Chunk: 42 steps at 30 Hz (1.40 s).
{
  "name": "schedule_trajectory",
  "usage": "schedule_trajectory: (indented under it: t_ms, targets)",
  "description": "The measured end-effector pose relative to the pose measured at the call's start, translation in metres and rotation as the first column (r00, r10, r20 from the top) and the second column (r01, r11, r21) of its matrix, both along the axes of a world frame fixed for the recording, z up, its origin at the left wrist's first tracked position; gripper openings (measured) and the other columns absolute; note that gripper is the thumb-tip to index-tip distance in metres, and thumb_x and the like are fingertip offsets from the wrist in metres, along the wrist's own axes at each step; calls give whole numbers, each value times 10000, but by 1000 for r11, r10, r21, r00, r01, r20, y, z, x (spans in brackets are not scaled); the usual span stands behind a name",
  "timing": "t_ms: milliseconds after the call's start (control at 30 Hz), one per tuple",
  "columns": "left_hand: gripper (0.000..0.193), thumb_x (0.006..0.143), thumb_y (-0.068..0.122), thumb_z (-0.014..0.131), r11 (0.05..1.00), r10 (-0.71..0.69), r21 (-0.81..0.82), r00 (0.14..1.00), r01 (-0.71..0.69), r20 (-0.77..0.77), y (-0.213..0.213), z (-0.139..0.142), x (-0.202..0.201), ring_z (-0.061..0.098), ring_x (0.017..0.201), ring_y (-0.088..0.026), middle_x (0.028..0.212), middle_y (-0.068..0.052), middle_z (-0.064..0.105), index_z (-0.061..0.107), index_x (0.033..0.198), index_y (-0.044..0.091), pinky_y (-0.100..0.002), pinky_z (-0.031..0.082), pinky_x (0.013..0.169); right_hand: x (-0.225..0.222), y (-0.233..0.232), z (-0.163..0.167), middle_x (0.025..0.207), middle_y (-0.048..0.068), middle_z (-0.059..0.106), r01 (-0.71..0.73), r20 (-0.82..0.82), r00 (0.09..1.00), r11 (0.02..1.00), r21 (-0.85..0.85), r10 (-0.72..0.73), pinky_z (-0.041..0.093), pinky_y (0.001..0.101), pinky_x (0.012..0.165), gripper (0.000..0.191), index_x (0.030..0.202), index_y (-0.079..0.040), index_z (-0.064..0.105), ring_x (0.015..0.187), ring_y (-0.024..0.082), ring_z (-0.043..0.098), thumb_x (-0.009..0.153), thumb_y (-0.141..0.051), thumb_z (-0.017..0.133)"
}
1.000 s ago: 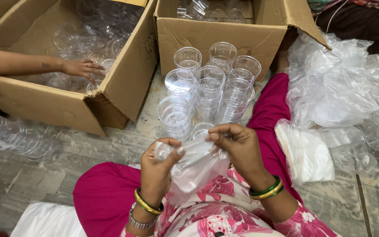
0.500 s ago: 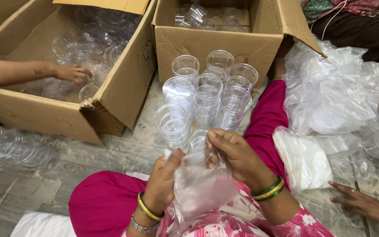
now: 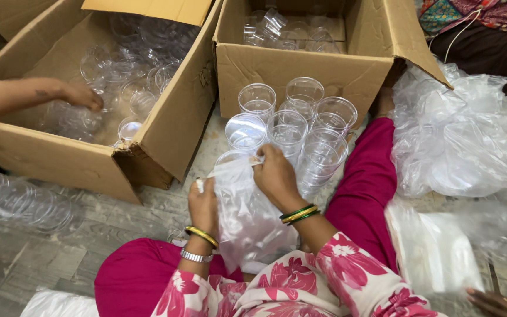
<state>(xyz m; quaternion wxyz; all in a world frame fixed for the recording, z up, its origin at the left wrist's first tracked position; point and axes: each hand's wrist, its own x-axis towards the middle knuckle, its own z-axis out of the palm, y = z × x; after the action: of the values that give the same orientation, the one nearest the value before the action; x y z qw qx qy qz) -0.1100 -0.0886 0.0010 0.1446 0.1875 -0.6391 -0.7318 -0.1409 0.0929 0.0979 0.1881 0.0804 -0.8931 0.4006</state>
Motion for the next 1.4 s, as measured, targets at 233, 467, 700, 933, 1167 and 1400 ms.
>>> schedule_trajectory:
  t_ms: [233, 467, 700, 933, 1167, 1400]
  targets:
    - [297, 1025, 241, 554, 981, -58, 184, 998, 58, -4, 11, 33, 11, 539, 682, -66, 830, 19, 630, 671, 1179, 16, -240, 429, 591, -3, 1, -39, 970, 202, 703, -48, 86, 994, 990, -130, 60, 511, 468, 776, 175, 1058, -35, 691, 882, 391, 667, 952, -160, 630]
    - [332, 934, 117, 591, 941, -231, 231, 968, 248, -99, 10, 105, 50, 679, 835, -88, 1004, -39, 749, 692, 1207, -43, -244, 551, 729, 35, 33, -18, 841, 25, 565, -106, 114, 912, 497, -861, 393, 320, 250, 573, 112, 980, -31, 655, 667, 65, 407, 1075, -90, 650]
    - [241, 964, 131, 771, 875, -462, 99, 879, 473, -115, 25, 113, 82, 582, 574, -103, 728, -46, 674, 734, 842, -74, -265, 486, 532, 73, 73, -21, 1089, 101, 720, 258, 120, 592, -47, -965, 797, 599, 348, 848, 421, 1248, -101, 599, 927, 198, 726, 896, -296, 476]
    - [206, 885, 183, 763, 810, -577, 168, 816, 562, 47, 63, 97, 91, 514, 534, -58, 774, -35, 766, 806, 917, -16, -236, 428, 484, 117, 134, -40, 1245, 190, 646, -372, 105, 760, 562, -739, 641, 538, 415, 975, 319, 1259, 68, 668, 1137, 286, 633, 1006, -92, 558]
    - [286, 819, 108, 826, 804, -557, -375, 806, 462, -202, 74, 80, 90, 668, 905, -149, 1016, -95, 742, 753, 1051, -43, -262, 510, 806, 119, 264, -83, 898, 137, 686, -124, -32, 938, 247, -961, 345, 552, 336, 714, 173, 1008, 32, 651, 753, 201, 642, 1050, -94, 540]
    - [375, 892, 33, 641, 792, -610, 90, 791, 604, 52, 64, 78, 96, 730, 861, -137, 1188, -64, 734, 653, 1266, -4, -299, 623, 765, 117, 277, 73, 796, 86, 640, 284, 107, 959, 907, -312, -264, 473, 267, 706, 178, 1074, -5, 641, 727, 144, 595, 1107, -154, 549]
